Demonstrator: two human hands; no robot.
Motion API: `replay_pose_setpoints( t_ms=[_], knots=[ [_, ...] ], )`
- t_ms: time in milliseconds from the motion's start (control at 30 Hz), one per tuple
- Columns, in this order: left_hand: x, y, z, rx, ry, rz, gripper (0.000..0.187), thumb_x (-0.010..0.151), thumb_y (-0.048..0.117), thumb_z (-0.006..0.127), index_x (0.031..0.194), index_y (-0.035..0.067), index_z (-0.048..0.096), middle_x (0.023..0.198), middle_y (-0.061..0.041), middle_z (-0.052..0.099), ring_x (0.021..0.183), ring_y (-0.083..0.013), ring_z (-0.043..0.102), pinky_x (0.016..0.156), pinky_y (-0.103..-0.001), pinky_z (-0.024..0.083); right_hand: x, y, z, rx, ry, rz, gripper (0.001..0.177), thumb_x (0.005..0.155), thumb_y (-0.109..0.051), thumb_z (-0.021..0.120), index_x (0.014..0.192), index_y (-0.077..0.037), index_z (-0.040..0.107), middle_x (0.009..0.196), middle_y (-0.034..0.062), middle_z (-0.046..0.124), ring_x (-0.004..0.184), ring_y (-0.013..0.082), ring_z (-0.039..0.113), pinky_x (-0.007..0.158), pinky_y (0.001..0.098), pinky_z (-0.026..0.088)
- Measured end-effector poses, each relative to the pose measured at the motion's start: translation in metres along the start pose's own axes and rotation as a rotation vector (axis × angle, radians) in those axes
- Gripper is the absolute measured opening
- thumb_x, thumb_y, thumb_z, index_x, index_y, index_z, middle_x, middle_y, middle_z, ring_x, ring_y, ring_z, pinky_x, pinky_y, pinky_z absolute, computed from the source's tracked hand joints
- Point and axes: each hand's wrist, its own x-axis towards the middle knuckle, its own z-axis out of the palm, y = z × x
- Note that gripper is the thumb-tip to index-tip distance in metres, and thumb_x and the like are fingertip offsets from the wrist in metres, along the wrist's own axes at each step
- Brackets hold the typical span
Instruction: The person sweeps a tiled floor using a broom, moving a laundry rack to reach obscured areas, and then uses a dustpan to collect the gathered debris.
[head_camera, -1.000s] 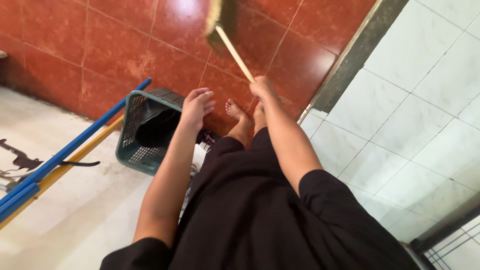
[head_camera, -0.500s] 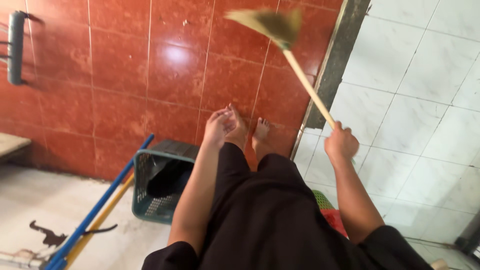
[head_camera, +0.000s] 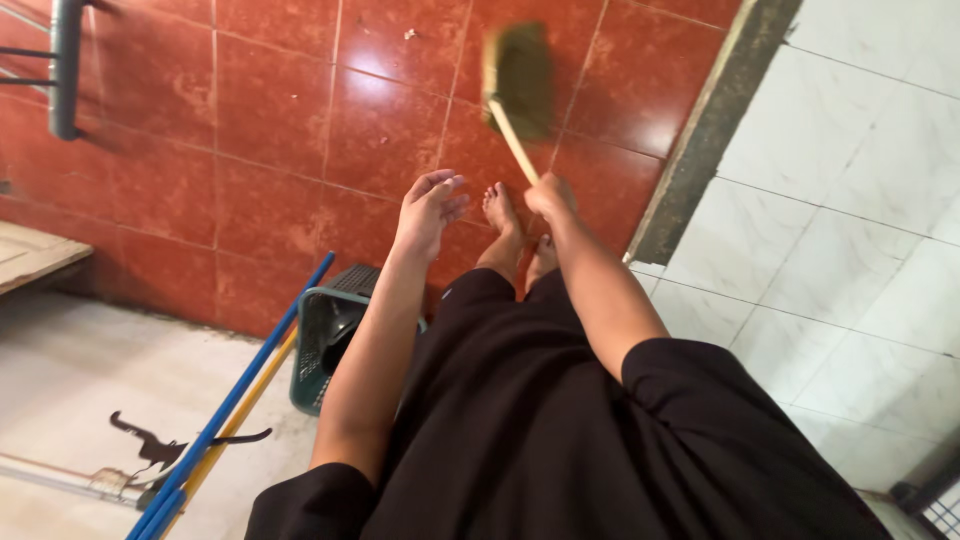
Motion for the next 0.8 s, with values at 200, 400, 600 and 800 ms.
replay_pose_setpoints(
  t_ms=[200, 400, 600, 800],
  knots=[
    [0.013, 0.025, -0.02, -0.011, 0.036, -0.038, 0.034, 0.098, 0.018, 0.063, 0.129, 0.004, 0.058, 0.123, -0.009, 0.07, 0.099, -0.0241, 0.069, 0.087, -0.037, 0.057, -0.039, -0.059, -0.044, -0.079, 0.006, -0.095, 0.031, 0.094, -0.032, 0.065, 0.121, -0.019, 0.073, 0.113, 0.0079, 0.074, 0.102, 0.0267, 0.072, 0.083, 0.0418, 0.056],
    [0.042, 0.03, -0.014, -0.066, -0.028, -0.09, 0.035, 0.099, 0.019, 0.06, 0.131, 0.006, 0.057, 0.128, -0.01, 0.068, 0.105, -0.027, 0.067, 0.09, -0.04, 0.055, -0.114, 0.066, -0.116, -0.197, 0.252, -0.086, 0.038, 0.098, -0.027, 0.063, 0.136, -0.034, 0.063, 0.103, 0.0133, 0.074, 0.096, 0.0372, 0.07, 0.08, 0.0511, 0.053],
    [0.056, 0.033, -0.005, -0.109, -0.063, -0.06, 0.036, 0.099, 0.019, 0.058, 0.131, 0.004, 0.056, 0.13, -0.011, 0.068, 0.108, -0.0298, 0.067, 0.093, -0.042, 0.055, -0.104, 0.157, -0.093, -0.391, 0.302, 0.201, 0.042, 0.092, -0.015, 0.063, 0.132, -0.006, 0.064, 0.101, 0.0208, 0.075, 0.096, 0.0385, 0.073, 0.078, 0.0488, 0.058],
    [0.042, 0.035, -0.017, -0.07, -0.015, -0.059, 0.033, 0.099, 0.019, 0.061, 0.129, 0.005, 0.059, 0.126, -0.011, 0.069, 0.104, -0.0273, 0.068, 0.089, -0.04, 0.056, -0.012, 0.101, -0.006, -0.162, 0.084, 0.151, 0.039, 0.085, -0.021, 0.065, 0.121, -0.009, 0.073, 0.111, 0.0195, 0.074, 0.105, 0.0344, 0.073, 0.086, 0.045, 0.059]
  ],
)
